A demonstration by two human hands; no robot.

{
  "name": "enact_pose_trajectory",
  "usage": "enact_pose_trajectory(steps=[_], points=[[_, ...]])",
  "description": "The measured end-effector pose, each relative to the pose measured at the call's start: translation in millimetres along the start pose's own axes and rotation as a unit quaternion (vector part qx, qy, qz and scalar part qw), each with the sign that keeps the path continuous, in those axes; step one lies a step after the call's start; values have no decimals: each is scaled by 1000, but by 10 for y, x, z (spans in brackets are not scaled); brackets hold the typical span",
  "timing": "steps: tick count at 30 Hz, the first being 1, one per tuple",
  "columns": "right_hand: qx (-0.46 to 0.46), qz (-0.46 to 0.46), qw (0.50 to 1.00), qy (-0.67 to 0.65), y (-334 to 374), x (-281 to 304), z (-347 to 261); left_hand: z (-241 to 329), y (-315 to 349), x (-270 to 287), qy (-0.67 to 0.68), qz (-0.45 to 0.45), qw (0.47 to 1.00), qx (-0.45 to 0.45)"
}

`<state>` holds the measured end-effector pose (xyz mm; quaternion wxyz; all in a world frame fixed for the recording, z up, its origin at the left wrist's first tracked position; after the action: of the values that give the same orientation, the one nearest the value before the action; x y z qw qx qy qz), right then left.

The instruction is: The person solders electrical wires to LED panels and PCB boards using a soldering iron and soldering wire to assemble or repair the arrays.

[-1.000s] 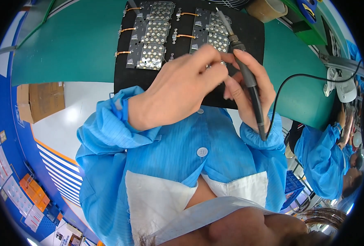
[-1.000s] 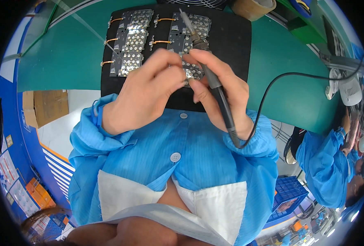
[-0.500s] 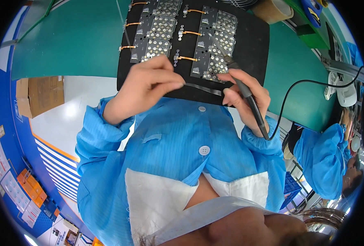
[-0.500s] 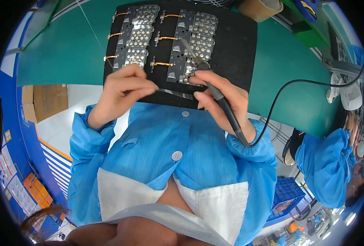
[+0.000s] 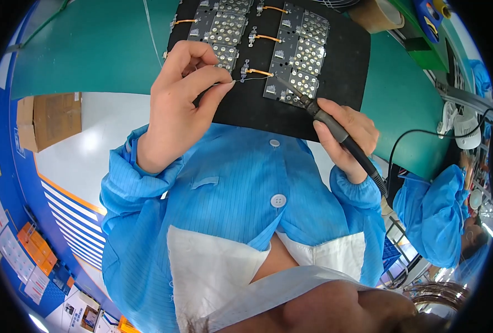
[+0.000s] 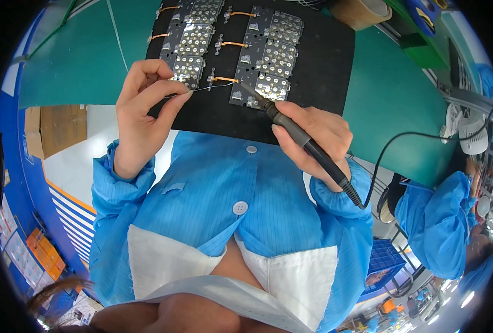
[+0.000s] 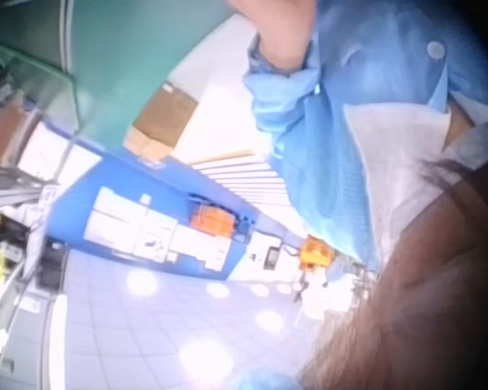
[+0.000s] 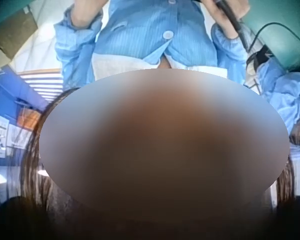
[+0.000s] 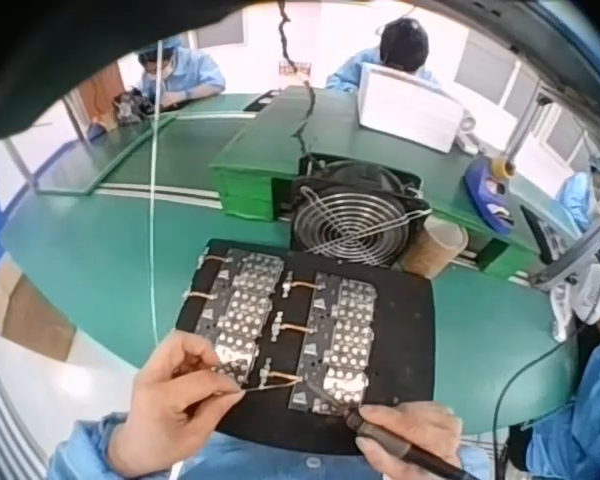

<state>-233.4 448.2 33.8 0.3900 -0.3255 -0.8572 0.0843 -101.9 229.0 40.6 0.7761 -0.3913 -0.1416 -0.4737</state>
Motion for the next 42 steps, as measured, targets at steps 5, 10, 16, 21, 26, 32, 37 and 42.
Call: enact_pose_trajectory(steps=[5,10,16,21,26,32,37,42], points=[[-13,-5,1000,0,19,-35,23,-12,-21,-28,12,-9,1000,-6],[-16,-4,1000,-4,11,-34,19,-25,-29,-62,25,-20,999,3],[2,-10,1000,2,-29,-16,-1,-17,-50,-120,16,-40,999,3],[-1,1,1000,3,-17,17,13,-11,-48,-104,5,-43,999,6],[-16,2,1000,-10,18,-17,52,-20,-62,-99,4,-36,999,-4],[-23,-4,1000,-5,20,-23,37,-34,-80,-145,6,-37,999,-7],[-13,1,1000,-11,18,-38,48,-39,-103,-192,3,-24,1000,-15],[-29,-15,999,-4,15,-22,21,-42,-112,-228,11,-13,1000,-24]])
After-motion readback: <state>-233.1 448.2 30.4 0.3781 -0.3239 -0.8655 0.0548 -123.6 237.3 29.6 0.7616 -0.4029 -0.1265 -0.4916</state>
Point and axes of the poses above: each hand's wrist, its own y-axis away from the middle knuckle, its own x-axis out of the back of the hand, z = x × y, the point moved 3 cm from there along -y, towards the middle knuckle, and after that the axes turned 5 degrees about -x, right-handed, at the moved point
